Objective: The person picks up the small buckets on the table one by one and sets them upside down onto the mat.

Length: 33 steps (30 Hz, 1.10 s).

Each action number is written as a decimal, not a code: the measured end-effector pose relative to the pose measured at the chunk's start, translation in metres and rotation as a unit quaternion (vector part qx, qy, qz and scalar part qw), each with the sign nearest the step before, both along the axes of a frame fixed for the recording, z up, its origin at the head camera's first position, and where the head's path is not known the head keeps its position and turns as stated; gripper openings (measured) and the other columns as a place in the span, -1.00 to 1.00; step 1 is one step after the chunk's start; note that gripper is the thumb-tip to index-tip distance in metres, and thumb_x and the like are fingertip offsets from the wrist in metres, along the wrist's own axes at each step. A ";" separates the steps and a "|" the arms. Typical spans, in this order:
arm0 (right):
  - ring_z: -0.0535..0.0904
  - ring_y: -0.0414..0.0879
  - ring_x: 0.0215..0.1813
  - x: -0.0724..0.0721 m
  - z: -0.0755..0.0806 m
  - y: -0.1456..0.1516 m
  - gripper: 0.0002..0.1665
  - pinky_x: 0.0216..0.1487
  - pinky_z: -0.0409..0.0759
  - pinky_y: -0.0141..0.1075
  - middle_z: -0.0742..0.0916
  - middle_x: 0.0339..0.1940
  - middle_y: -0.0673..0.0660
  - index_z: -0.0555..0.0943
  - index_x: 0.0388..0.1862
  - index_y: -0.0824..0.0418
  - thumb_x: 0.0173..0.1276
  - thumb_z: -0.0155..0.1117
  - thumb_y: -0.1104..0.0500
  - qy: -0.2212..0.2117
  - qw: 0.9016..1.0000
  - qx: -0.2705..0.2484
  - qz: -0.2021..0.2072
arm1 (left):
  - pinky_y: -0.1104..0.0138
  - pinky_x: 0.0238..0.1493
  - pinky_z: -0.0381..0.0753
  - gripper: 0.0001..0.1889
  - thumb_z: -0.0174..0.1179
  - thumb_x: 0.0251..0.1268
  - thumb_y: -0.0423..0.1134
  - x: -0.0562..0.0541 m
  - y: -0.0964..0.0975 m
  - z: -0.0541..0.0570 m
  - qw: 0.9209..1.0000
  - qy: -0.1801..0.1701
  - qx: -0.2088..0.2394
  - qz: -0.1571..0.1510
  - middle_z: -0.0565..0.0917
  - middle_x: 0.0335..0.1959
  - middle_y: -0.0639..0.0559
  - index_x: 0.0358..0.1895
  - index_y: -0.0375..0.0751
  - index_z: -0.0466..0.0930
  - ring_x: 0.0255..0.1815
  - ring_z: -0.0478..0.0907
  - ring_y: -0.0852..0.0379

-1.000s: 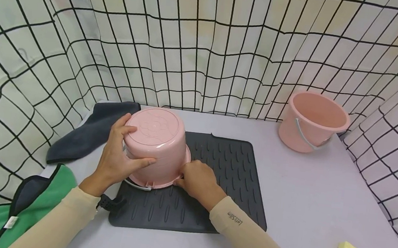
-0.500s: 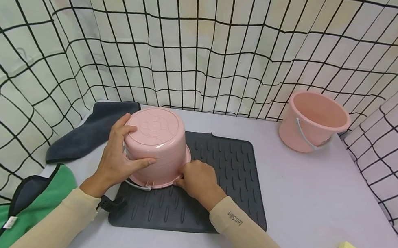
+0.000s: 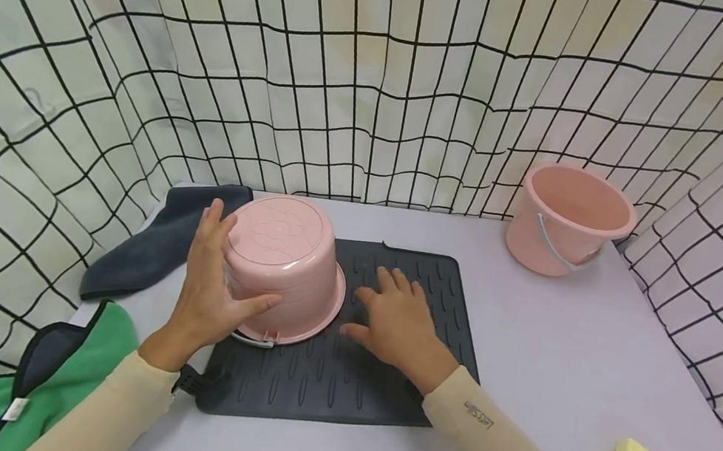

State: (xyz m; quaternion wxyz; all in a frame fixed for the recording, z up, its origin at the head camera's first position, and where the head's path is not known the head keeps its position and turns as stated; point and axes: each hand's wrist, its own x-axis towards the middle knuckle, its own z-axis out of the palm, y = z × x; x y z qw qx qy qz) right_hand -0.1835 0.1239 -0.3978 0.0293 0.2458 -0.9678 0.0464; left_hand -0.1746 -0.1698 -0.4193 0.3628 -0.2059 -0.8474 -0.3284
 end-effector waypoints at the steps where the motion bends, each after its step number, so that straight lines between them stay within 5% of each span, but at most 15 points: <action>1: 0.30 0.41 0.56 -0.001 0.006 0.011 -0.14 0.45 0.33 0.35 0.43 0.55 0.39 0.61 0.40 0.09 0.28 0.45 -0.39 0.012 1.000 -0.003 -0.005 | -0.36 0.55 -0.11 0.23 0.11 0.11 0.66 0.002 0.001 0.003 1.000 0.006 -0.003 -0.002 -0.02 0.70 -0.27 0.62 -0.18 0.04 0.71 -0.13 -0.31; 10: 0.20 0.59 0.49 -0.048 0.058 0.130 0.05 0.36 0.24 0.51 0.29 0.52 0.61 0.27 0.59 0.28 0.34 0.49 -0.20 0.072 0.989 -0.062 -0.117 | -0.37 0.54 -0.12 0.15 0.13 0.18 0.60 0.015 0.026 0.032 0.998 0.040 -0.006 -0.056 0.01 0.70 -0.18 0.61 -0.14 0.06 0.69 -0.06 -0.33; 14: 0.19 0.64 0.45 -0.071 0.074 0.180 0.02 0.20 0.28 0.58 0.25 0.51 0.64 0.20 0.60 0.31 0.41 0.40 -0.17 0.065 0.977 -0.092 -0.184 | -0.38 0.53 -0.09 0.15 0.15 0.20 0.58 0.015 0.049 0.043 0.993 0.062 -0.008 -0.097 0.01 0.70 -0.22 0.59 -0.23 0.08 0.67 -0.04 -0.37; 18: 0.00 0.68 0.54 -0.084 0.085 0.219 0.02 0.26 0.16 0.62 0.02 0.62 0.63 0.13 0.68 0.22 0.48 0.26 -0.27 0.033 0.963 -0.112 -0.243 | -0.38 0.54 -0.10 0.14 0.11 0.23 0.58 0.017 0.073 0.049 0.988 0.056 -0.012 -0.144 -0.03 0.71 -0.22 0.60 -0.23 0.05 0.69 -0.09 -0.36; 21: -0.06 0.71 0.55 -0.091 0.088 0.239 0.10 0.26 0.14 0.64 -0.11 0.65 0.59 0.03 0.74 0.11 0.47 0.20 -0.37 -0.004 0.950 -0.126 -0.284 | -0.39 0.54 -0.10 0.14 0.12 0.23 0.58 0.019 0.090 0.049 0.984 0.039 -0.025 -0.174 -0.07 0.73 -0.17 0.63 -0.16 0.00 0.70 -0.12 -0.33; 28: 0.10 0.70 0.44 -0.101 0.080 0.267 0.15 0.16 0.27 0.62 -0.03 0.60 0.63 -0.02 0.75 0.08 0.44 0.14 -0.46 -0.049 0.940 -0.126 -0.314 | -0.24 0.61 -0.02 0.35 0.65 -0.18 0.25 0.023 0.133 0.041 0.971 0.009 -0.070 -0.229 -0.08 0.72 -0.21 0.62 -0.17 -0.04 0.71 -0.11 -0.28; 33: 0.14 0.71 0.38 -0.106 0.072 0.277 0.19 0.15 0.30 0.61 0.03 0.55 0.70 0.03 0.73 0.16 0.42 0.11 -0.51 -0.067 0.932 -0.121 -0.336 | -0.21 0.62 -0.01 0.36 0.64 -0.13 0.23 0.021 0.156 0.032 0.966 -0.036 -0.084 -0.242 -0.11 0.73 -0.17 0.65 -0.15 -0.10 0.73 -0.14 -0.17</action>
